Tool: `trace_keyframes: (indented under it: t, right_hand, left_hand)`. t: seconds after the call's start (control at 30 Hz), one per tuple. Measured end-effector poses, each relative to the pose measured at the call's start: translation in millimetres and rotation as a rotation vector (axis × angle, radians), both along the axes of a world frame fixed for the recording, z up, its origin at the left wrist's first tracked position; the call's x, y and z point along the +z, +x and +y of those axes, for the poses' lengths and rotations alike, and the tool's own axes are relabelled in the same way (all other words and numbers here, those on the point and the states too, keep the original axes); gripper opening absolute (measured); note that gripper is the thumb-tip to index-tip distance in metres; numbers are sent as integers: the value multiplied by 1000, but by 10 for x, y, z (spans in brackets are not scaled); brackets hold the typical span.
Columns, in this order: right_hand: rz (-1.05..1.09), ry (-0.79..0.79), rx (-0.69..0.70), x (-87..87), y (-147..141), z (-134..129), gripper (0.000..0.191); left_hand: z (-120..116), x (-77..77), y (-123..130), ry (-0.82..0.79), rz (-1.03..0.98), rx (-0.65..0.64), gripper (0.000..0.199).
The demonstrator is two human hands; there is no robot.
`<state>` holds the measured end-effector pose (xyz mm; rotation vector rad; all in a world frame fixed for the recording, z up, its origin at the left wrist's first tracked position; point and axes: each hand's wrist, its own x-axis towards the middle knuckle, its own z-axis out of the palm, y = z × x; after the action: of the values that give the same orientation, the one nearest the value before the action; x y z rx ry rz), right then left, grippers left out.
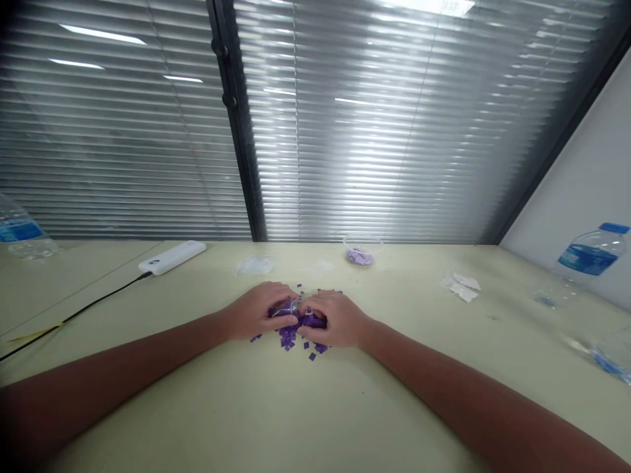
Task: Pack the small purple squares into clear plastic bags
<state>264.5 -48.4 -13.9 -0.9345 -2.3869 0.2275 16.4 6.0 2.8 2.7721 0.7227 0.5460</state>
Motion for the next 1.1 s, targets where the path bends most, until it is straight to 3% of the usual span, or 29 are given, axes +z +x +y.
trace_keyframes:
  t: [0.1,0.27,1.1]
  right_hand:
    - [13,-5,1,-31,5,15,23]
    - [11,5,-11,-54,6,36,8]
    - [10,-19,-1,-42,0,40,6]
  left_hand:
    - [-3,9,1,-2,7,-7,43]
    - [-12,20,7,-2,13,-12,43]
    - [-11,17,4,-26,24,-17,44]
